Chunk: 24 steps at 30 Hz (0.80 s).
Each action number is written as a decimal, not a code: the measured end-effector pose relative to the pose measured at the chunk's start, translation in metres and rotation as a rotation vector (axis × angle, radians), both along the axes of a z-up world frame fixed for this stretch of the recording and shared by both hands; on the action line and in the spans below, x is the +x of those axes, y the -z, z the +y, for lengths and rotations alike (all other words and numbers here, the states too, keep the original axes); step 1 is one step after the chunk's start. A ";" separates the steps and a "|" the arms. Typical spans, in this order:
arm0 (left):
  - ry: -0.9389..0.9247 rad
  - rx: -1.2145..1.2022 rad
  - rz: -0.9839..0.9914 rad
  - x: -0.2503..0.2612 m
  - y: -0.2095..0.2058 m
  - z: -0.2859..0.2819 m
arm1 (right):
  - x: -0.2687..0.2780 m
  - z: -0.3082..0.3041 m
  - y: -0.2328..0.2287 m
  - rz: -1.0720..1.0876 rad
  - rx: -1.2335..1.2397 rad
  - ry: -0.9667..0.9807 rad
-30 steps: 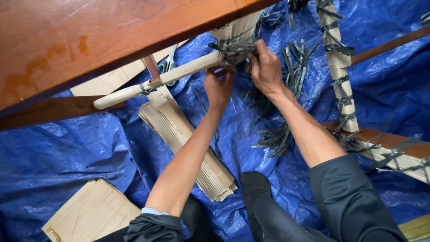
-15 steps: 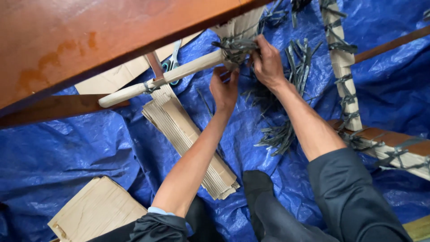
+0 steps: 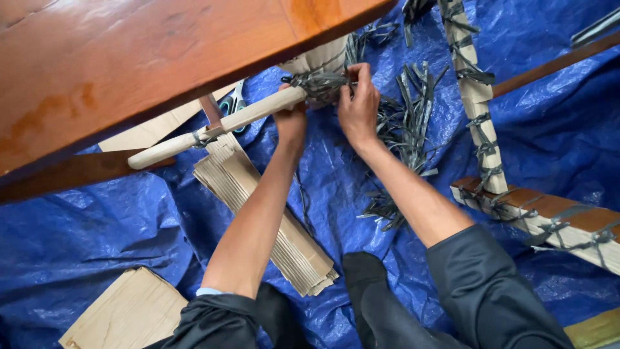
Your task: Wrapping wooden chair legs with protective cardboard and securing them with plastic ties.
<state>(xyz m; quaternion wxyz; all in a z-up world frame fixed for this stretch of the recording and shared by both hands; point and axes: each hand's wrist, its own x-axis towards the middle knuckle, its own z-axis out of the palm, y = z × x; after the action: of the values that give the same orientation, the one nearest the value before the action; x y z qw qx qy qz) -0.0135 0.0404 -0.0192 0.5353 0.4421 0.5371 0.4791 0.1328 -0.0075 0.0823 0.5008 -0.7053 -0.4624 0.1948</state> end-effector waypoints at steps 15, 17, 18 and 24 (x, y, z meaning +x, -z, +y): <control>0.158 -0.314 -0.474 -0.025 0.153 0.030 | 0.040 0.037 0.017 -0.311 -0.273 -0.332; 0.192 -0.345 -0.553 -0.024 0.137 0.032 | 0.047 0.043 0.021 -0.346 -0.329 -0.440; 0.207 -0.307 -0.626 -0.023 0.138 0.034 | 0.051 0.045 0.028 -0.429 -0.242 -0.525; 0.280 -0.354 -0.649 -0.020 0.108 0.037 | 0.056 0.046 0.038 -0.468 -0.151 -0.645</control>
<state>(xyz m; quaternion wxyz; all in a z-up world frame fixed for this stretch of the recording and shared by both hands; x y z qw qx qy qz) -0.0335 0.0770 -0.1274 0.8053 0.2375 0.3490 0.4162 0.1890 0.0387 0.0446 0.2417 -0.5841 -0.7459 0.2096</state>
